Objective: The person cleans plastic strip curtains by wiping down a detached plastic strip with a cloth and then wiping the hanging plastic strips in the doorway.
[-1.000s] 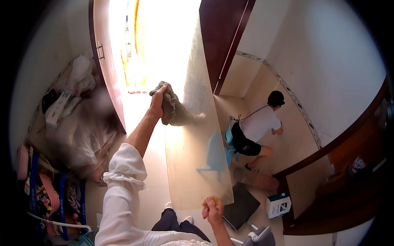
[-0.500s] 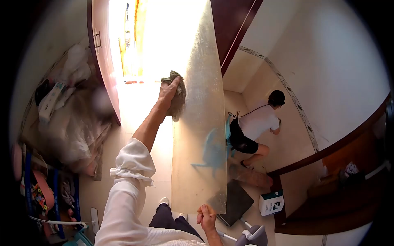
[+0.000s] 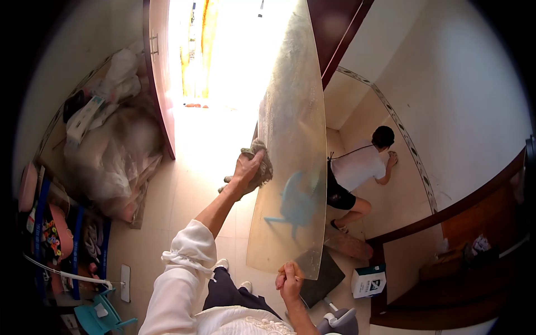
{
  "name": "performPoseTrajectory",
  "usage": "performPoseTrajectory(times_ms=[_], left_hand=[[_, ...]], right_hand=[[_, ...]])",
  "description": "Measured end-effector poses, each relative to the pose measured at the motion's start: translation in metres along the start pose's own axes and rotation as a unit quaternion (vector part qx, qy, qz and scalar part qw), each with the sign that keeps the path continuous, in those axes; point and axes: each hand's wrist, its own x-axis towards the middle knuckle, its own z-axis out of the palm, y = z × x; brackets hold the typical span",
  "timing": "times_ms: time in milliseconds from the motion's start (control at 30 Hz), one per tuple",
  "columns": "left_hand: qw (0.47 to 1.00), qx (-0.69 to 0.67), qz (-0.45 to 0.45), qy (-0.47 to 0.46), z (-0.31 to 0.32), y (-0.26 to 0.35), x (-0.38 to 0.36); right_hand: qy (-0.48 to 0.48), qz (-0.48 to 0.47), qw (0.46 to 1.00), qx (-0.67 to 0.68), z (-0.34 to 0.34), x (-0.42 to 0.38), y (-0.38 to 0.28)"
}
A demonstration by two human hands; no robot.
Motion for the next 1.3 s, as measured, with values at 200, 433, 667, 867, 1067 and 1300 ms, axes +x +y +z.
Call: performPoseTrajectory(times_ms=[200, 433, 667, 867, 1067, 1300], left_hand=[[0.997, -0.060, -0.035, -0.028, 0.008, -0.040, -0.106], [0.982, -0.111, -0.137, -0.067, 0.000, -0.073, -0.224], [0.958, -0.175, -0.170, -0.152, -0.025, -0.059, -0.213], [0.951, -0.235, -0.151, -0.132, -0.047, 0.013, -0.105], [0.980, -0.155, -0.025, -0.122, -0.042, 0.069, 0.036], [0.993, -0.094, -0.015, -0.067, -0.041, 0.144, 0.136]], right_hand=[[0.005, -0.018, 0.999, 0.037, -0.011, 0.010, -0.006], [-0.017, -0.054, 0.998, 0.009, -0.022, 0.041, -0.015], [-0.040, -0.045, 0.998, -0.022, -0.015, 0.053, -0.017], [-0.034, -0.045, 0.998, -0.041, -0.022, 0.043, -0.017], [-0.012, -0.019, 0.998, -0.053, -0.008, 0.015, -0.017], [0.022, -0.001, 0.999, -0.042, 0.026, 0.010, -0.017]])
